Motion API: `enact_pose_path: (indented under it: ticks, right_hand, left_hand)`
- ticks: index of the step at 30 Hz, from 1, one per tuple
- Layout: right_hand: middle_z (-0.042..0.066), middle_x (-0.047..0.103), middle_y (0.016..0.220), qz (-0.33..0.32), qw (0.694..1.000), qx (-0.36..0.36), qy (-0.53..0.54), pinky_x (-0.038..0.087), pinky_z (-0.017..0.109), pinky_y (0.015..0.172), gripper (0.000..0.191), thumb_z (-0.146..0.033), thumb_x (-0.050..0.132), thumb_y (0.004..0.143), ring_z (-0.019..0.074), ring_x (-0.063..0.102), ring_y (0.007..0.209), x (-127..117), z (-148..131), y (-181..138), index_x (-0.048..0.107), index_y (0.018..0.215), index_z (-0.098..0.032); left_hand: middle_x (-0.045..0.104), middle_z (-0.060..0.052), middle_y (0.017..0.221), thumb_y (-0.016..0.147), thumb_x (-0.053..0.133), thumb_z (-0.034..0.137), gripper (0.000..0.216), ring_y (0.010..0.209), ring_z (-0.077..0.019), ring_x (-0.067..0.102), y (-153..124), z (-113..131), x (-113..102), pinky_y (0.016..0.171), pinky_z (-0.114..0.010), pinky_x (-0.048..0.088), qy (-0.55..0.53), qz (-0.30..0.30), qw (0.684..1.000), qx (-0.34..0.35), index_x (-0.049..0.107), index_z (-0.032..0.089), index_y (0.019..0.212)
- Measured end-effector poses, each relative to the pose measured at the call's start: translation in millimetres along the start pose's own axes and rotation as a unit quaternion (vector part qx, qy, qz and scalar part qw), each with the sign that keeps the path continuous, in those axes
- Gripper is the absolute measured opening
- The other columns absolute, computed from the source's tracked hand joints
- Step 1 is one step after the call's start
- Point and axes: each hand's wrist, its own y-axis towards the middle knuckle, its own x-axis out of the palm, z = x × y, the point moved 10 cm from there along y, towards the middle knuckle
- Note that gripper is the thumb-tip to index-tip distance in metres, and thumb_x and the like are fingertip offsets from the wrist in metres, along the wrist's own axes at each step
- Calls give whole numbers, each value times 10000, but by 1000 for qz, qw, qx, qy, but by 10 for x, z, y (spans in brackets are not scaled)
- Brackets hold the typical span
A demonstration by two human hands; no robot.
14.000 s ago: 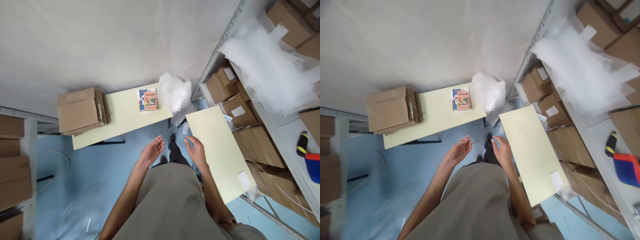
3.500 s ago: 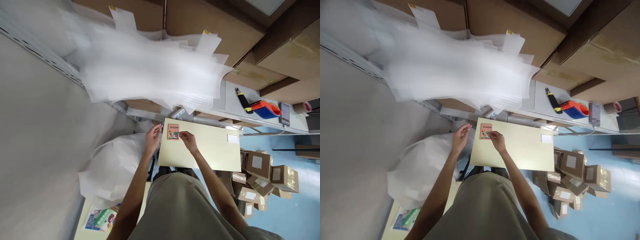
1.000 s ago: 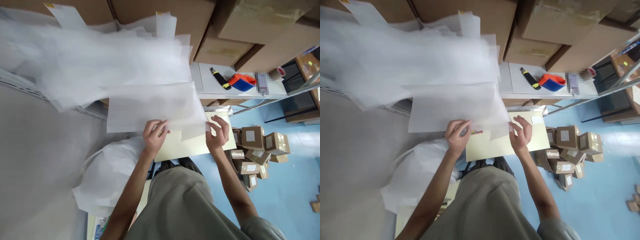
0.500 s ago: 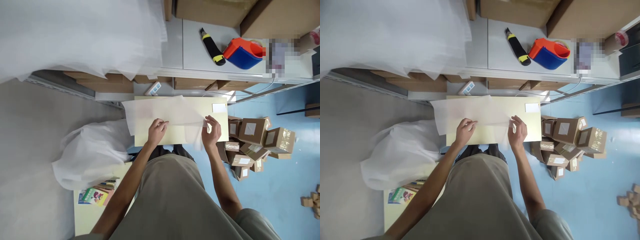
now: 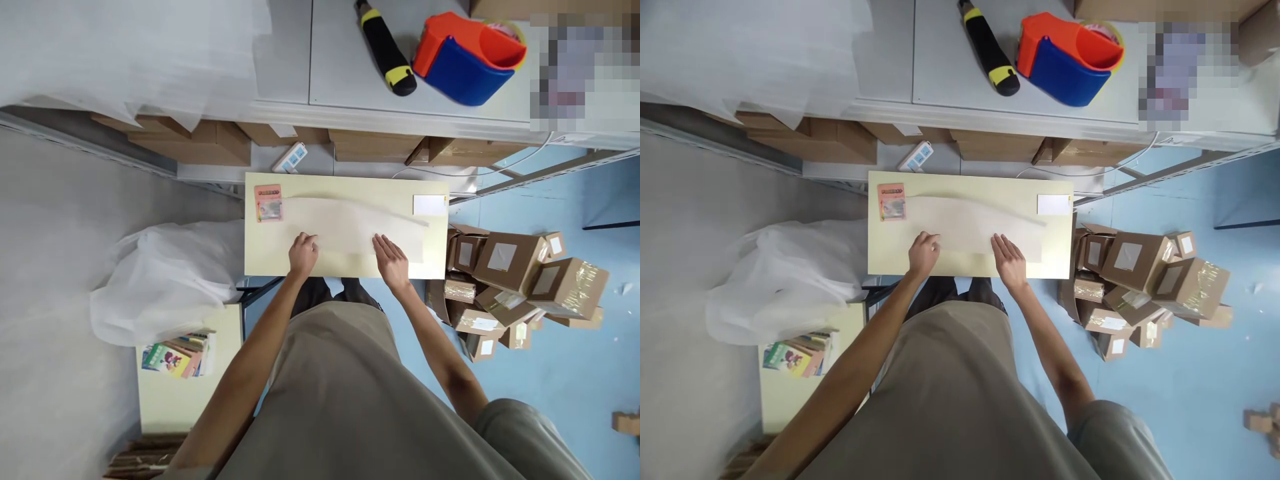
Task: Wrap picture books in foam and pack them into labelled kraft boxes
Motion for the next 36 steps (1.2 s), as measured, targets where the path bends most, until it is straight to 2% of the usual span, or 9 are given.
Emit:
enact_pose_path:
  ticks: [6, 10, 14, 19, 23, 26, 30, 33, 36]
  right_hand:
    - [151, 529, 1753, -131, 989, 67, -32, 506, 514, 1308, 575, -67, 380, 1121, 321, 452, 1689, 775, 429, -14, 621, 1641, -114]
    - [161, 481, 1788, -157, 984, 79, -29, 515, 512, 1288, 561, -121, 386, 1134, 327, 424, 1704, 1042, 549, -32, 605, 1651, -122]
    - [181, 443, 1810, -162, 984, 74, -16, 531, 512, 1270, 544, -206, 403, 1153, 325, 408, 1712, 1137, 601, -121, 586, 1658, -115]
    - [225, 372, 1840, -134, 988, 70, -17, 482, 581, 1304, 679, -553, 581, 1135, 394, 356, 1729, 1078, 543, -239, 567, 1657, -119]
    - [280, 366, 1829, -110, 987, 112, -25, 483, 613, 1286, 750, -606, 550, 1141, 412, 352, 1728, 1051, 485, -193, 497, 1701, -110]
    - [310, 311, 1841, -105, 983, 149, -30, 455, 633, 1298, 821, -638, 520, 1144, 423, 322, 1738, 1095, 391, -54, 424, 1744, -87]
    - [314, 204, 1873, -113, 976, 183, -32, 386, 647, 1342, 950, -705, 528, 1118, 441, 225, 1767, 1231, 110, 232, 318, 1795, -73]
    - [304, 138, 1889, -124, 975, 180, -27, 336, 651, 1368, 996, -711, 560, 1104, 453, 168, 1778, 1404, -266, 497, 267, 1817, -80]
    - [273, 109, 1903, -148, 979, 138, -12, 298, 626, 1392, 971, -688, 566, 1112, 435, 145, 1785, 1654, -764, 772, 253, 1829, -113]
  left_hand:
    - [729, -155, 1298, 1006, 501, 85, 491, 1274, -334, 680, -63, -183, 201, 1073, -413, 578, 32, -45, 998, -25, 823, 228, 1348]
    - [735, -162, 1334, 995, 466, 92, 539, 1301, -347, 677, -86, -220, 214, 1126, -454, 577, 41, -54, 997, -28, 807, 217, 1392]
    - [738, -180, 1387, 984, 450, 86, 558, 1333, -354, 674, -90, -269, 189, 1178, -476, 562, 36, -63, 997, -34, 788, 174, 1419]
    - [712, -143, 1516, 908, 588, 144, 581, 1421, -357, 644, -140, -334, 227, 1229, -467, 546, 11, -82, 996, -30, 754, 205, 1462]
    - [652, -159, 1613, 960, 603, 235, 577, 1489, -355, 615, -179, -427, 167, 1265, -476, 519, -25, -56, 997, -37, 695, 204, 1528]
    - [439, -248, 1789, 1008, 599, 303, 666, 1663, -406, 434, -161, -582, 56, 1343, -537, 418, -30, -32, 998, -51, 565, 114, 1646]
    - [102, -332, 1884, 994, 678, 418, 964, 1774, -498, 87, -97, -864, -16, 1378, -689, 261, -21, -49, 996, -68, 283, 26, 1780]
    - [41, -365, 1873, 997, 690, 481, 1058, 1769, -523, -8, -60, -1034, -11, 1389, -723, 159, -14, -71, 996, -59, 205, -26, 1788]
    - [49, -366, 1871, 1009, 690, 515, 1072, 1772, -516, 5, -72, -1148, 37, 1397, -699, 154, -14, -91, 994, -63, 199, -28, 1792]
